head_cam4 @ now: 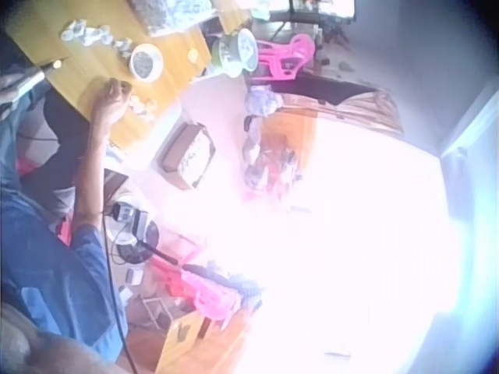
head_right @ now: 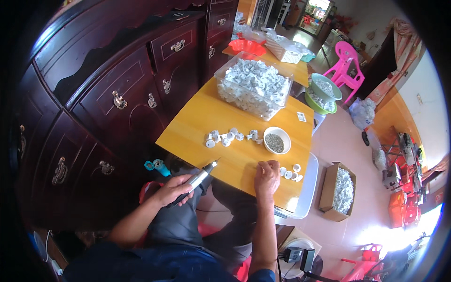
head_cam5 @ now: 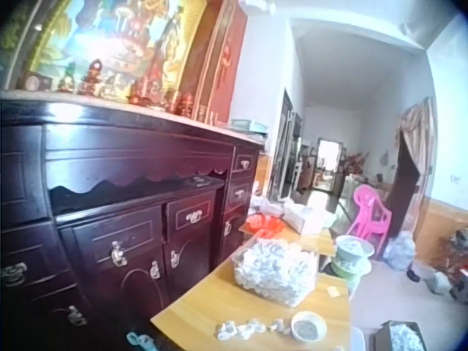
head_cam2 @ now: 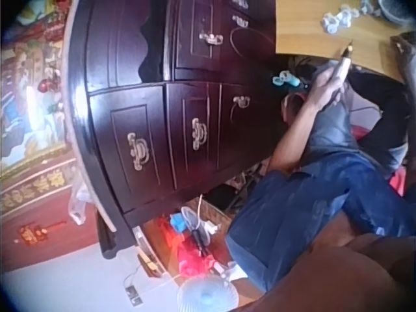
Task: The recorder is assembling small plastic and metal components using a hand tool.
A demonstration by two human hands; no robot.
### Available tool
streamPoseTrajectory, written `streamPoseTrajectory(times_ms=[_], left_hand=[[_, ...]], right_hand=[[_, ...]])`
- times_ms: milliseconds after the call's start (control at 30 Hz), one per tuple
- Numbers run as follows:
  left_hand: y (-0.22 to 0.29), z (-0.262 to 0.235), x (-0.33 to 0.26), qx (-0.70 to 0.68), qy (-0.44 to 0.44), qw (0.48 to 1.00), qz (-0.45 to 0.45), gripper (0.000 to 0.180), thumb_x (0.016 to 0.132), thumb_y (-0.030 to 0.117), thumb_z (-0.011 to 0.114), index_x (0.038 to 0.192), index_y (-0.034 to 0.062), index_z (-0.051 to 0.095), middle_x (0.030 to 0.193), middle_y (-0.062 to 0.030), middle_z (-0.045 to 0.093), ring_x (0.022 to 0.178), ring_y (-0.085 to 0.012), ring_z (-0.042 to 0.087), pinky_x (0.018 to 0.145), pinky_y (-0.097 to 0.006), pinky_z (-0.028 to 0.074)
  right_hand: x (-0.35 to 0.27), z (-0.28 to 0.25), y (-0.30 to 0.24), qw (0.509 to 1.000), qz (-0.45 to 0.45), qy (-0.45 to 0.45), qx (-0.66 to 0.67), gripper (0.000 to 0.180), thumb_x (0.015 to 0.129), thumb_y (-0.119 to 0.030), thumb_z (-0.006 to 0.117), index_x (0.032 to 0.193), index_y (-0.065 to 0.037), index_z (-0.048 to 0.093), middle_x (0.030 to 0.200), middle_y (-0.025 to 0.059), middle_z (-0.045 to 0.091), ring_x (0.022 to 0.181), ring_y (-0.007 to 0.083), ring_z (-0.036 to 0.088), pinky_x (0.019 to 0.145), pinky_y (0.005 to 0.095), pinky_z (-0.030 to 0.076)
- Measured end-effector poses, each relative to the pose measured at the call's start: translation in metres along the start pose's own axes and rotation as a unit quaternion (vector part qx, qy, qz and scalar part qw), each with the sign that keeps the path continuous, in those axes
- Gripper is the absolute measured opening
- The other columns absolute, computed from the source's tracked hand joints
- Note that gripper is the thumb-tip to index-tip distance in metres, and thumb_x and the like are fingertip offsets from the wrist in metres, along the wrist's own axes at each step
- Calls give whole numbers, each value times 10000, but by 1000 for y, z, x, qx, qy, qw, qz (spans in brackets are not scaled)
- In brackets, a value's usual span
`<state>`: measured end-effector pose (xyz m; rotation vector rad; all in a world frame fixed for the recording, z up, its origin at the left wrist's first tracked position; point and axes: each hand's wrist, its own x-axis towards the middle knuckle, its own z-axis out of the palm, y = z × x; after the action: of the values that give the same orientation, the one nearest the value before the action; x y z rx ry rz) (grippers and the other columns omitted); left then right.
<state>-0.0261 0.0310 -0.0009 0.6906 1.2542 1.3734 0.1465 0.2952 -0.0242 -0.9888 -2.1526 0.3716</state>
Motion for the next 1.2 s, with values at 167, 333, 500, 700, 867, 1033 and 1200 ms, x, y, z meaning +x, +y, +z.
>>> streamPoseTrajectory(times_ms=[167,333,500,700,867,1033,1200], left_hand=[[0,-1,-2,34,15,999,12,377,982,235,510,1288,15,504,779,-12,546,550,-63,517,485,-219,449],[-4,-3,-4,38,9,999,22,343,981,237,518,1250,25,524,769,-7,550,546,-56,514,484,-216,448],[-10,-6,-5,21,4,999,44,330,974,233,536,1232,28,534,755,-4,557,532,-51,505,477,-209,442],[-8,-7,-6,29,11,999,20,312,969,238,531,1204,34,546,751,0,550,530,-49,500,475,-210,437],[-9,-9,-3,27,8,999,21,300,969,236,531,1192,36,546,759,0,553,532,-49,503,475,-211,437],[-6,-8,-5,36,11,999,13,350,969,234,535,1254,31,529,768,-5,556,541,-48,507,480,-209,439],[-1,-6,-3,37,1,999,17,390,965,228,542,1296,26,502,767,-9,555,543,-51,506,484,-209,440]], right_hand=[[15,-29,23,996,20,20,-87,132,776,-91,692,908,-93,697,1024,97,589,964,302,599,782,438,488],[66,-29,25,998,32,8,-62,106,787,-88,672,891,-97,695,893,113,648,824,333,638,764,442,502],[127,-3,23,968,50,-167,-178,137,790,-169,662,905,-118,716,972,126,694,929,320,665,806,426,529],[146,28,37,941,57,-253,-215,133,761,-223,691,865,-163,746,936,131,716,915,311,683,793,423,545],[143,35,46,945,35,-234,-225,143,767,-213,667,877,-154,739,920,144,710,887,329,682,777,433,543],[140,30,40,954,49,-217,-200,146,767,-196,654,875,-135,731,908,156,705,864,340,680,763,442,541],[137,26,46,962,54,-206,-174,135,761,-177,653,862,-130,728,885,158,706,852,340,681,762,445,541]])
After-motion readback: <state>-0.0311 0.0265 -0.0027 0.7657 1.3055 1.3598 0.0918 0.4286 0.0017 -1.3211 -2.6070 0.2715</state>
